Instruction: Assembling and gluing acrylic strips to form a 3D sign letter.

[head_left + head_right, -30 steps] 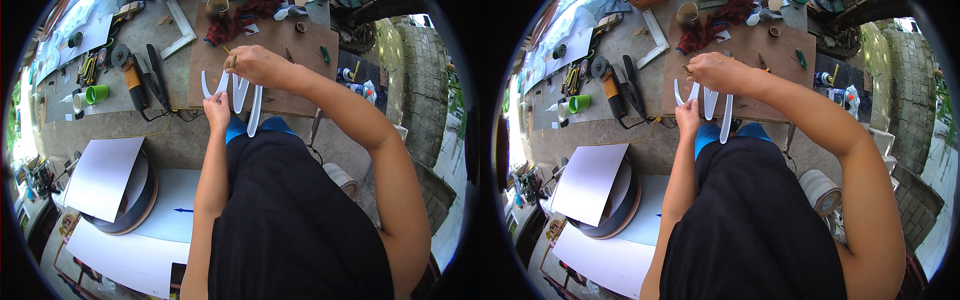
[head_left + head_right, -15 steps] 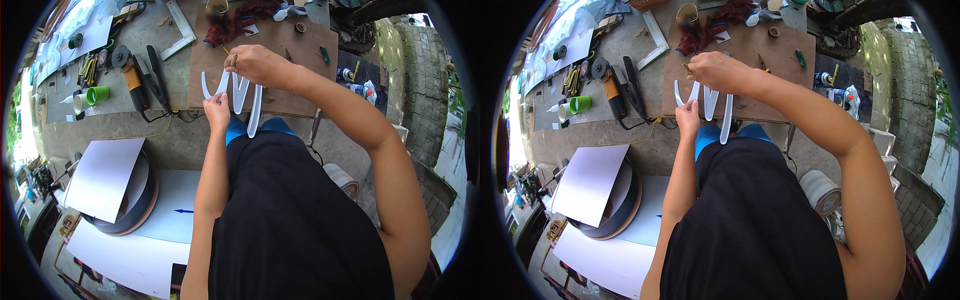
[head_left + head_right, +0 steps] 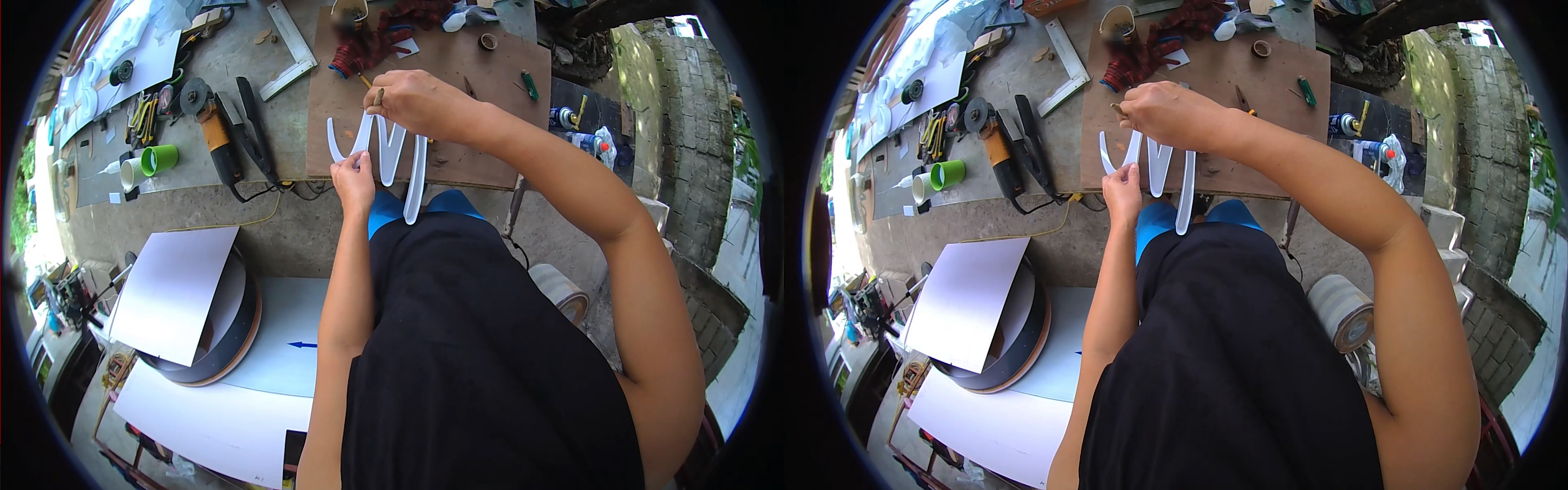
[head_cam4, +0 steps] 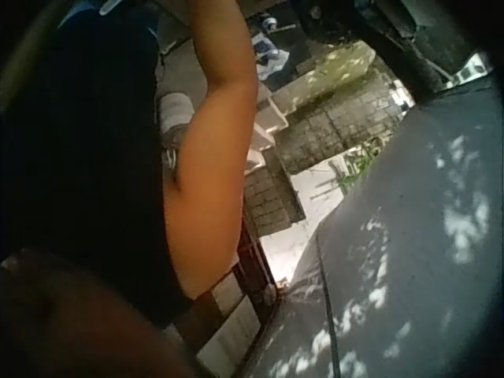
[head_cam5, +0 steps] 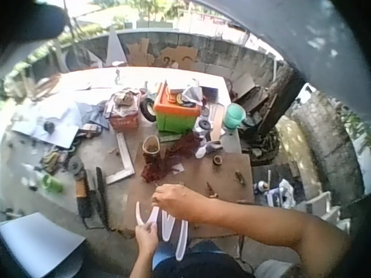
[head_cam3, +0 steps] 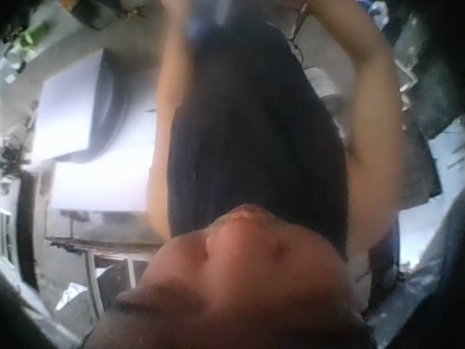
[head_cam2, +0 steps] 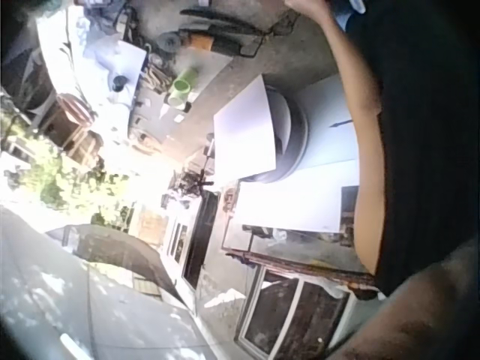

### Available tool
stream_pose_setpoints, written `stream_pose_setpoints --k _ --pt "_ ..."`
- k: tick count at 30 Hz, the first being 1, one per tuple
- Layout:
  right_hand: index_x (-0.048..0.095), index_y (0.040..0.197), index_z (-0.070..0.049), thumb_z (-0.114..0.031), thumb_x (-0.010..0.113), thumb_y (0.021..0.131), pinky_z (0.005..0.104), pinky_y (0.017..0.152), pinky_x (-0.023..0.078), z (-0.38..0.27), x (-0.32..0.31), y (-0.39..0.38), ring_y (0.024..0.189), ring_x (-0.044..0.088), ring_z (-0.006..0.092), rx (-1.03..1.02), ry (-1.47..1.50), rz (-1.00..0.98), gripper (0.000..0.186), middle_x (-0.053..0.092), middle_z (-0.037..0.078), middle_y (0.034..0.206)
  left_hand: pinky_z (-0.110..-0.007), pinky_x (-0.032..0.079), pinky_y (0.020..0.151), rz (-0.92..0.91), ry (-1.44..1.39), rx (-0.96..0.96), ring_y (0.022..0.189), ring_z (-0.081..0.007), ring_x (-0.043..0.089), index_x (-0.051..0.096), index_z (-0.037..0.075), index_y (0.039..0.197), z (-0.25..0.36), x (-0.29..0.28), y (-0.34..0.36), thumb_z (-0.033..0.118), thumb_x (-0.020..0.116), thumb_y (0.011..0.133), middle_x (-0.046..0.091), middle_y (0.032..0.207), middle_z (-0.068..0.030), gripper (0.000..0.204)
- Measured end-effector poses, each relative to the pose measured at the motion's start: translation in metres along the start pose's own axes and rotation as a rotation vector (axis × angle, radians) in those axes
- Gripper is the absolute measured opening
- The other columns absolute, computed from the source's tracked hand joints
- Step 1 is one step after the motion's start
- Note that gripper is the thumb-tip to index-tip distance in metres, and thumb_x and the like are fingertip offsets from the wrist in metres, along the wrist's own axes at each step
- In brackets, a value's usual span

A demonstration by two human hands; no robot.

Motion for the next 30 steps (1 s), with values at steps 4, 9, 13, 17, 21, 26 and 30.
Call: stream_pose_setpoints --k 4,9,13,17,21,26,30 --pt "0.068 0.09 -0.001 -0.015 0.066 0.09 0.0389 0.073 0.052 -0.002 0.002 0.001 0.079 0.064 0.0297 -0.025 0.003 -0.019 0.013 0.063 0.011 0.081 -0.037 0.05 0.087 0.0 0.016 -0.006 0.093 -0.0293 0.06 0.074 0.003 0.106 0.002 -0.002 -0.001 0.029 0.065 0.092 0.06 0.102 -0.0179 0.031" --pt "0.058 0.077 0.001 -0.015 0.065 0.089 0.0429 0.071 0.051 -0.004 0.0 0.0 0.081 0.063 0.0338 -0.064 0.044 0.002 0.021 0.06 0.014 0.077 -0.037 0.05 0.087 0.005 0.012 0.007 0.092 -0.0289 0.061 0.074 0.003 0.106 0.005 -0.004 -0.002 0.029 0.065 0.092 0.061 0.1 -0.0183 0.031" --pt "0.069 0.089 -0.001 -0.014 0.067 0.088 0.0388 0.074 0.052 0.0 0.003 -0.002 0.08 0.064 0.0299 -0.028 0.019 -0.025 0.014 0.062 0.011 0.081 -0.037 0.05 0.087 -0.003 0.019 0.01 0.093 -0.0289 0.061 0.074 0.003 0.105 0.007 -0.003 -0.001 0.029 0.065 0.093 0.063 0.098 -0.0191 0.031" --pt "0.07 0.089 -0.001 -0.014 0.067 0.088 0.0391 0.075 0.052 -0.007 -0.002 -0.002 0.081 0.064 0.0296 -0.044 0.029 -0.011 0.014 0.063 0.011 0.083 -0.037 0.051 0.087 -0.007 0.04 0.015 0.092 -0.0288 0.061 0.074 0.002 0.106 0.008 -0.004 -0.001 0.029 0.065 0.093 0.062 0.1 -0.0192 0.031" --pt "0.069 0.089 -0.001 -0.014 0.067 0.088 0.0396 0.076 0.052 -0.01 0.0 -0.003 0.082 0.063 0.03 -0.066 0.033 -0.041 0.013 0.062 0.011 0.082 -0.037 0.051 0.086 -0.016 0.023 0.002 0.091 -0.0285 0.062 0.073 0.002 0.107 0.005 -0.003 -0.001 0.029 0.064 0.093 0.06 0.102 -0.0191 0.031" --pt "0.068 0.089 -0.001 -0.013 0.067 0.088 0.0399 0.076 0.051 -0.008 -0.003 -0.004 0.082 0.063 0.0304 -0.029 0.043 -0.029 0.013 0.062 0.011 0.081 -0.037 0.052 0.086 -0.018 0.036 -0.008 0.09 -0.0287 0.063 0.073 0.002 0.107 0.003 -0.003 0.0 0.029 0.064 0.093 0.06 0.103 -0.0194 0.032" --pt "0.068 0.089 -0.001 -0.013 0.067 0.088 0.0399 0.075 0.051 -0.01 -0.006 -0.002 0.081 0.063 0.0305 -0.041 0.019 -0.005 0.012 0.062 0.012 0.081 -0.037 0.051 0.086 -0.014 0.016 0.012 0.089 -0.0291 0.063 0.073 0.002 0.107 0.001 -0.001 0.001 0.029 0.064 0.093 0.06 0.103 -0.0196 0.032"
Point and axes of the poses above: each hand's wrist, its own y-axis towards the middle knuckle, its own x-axis out of the palm, z = x × y, the point moved 10 cm from there along y, towards the middle knuckle
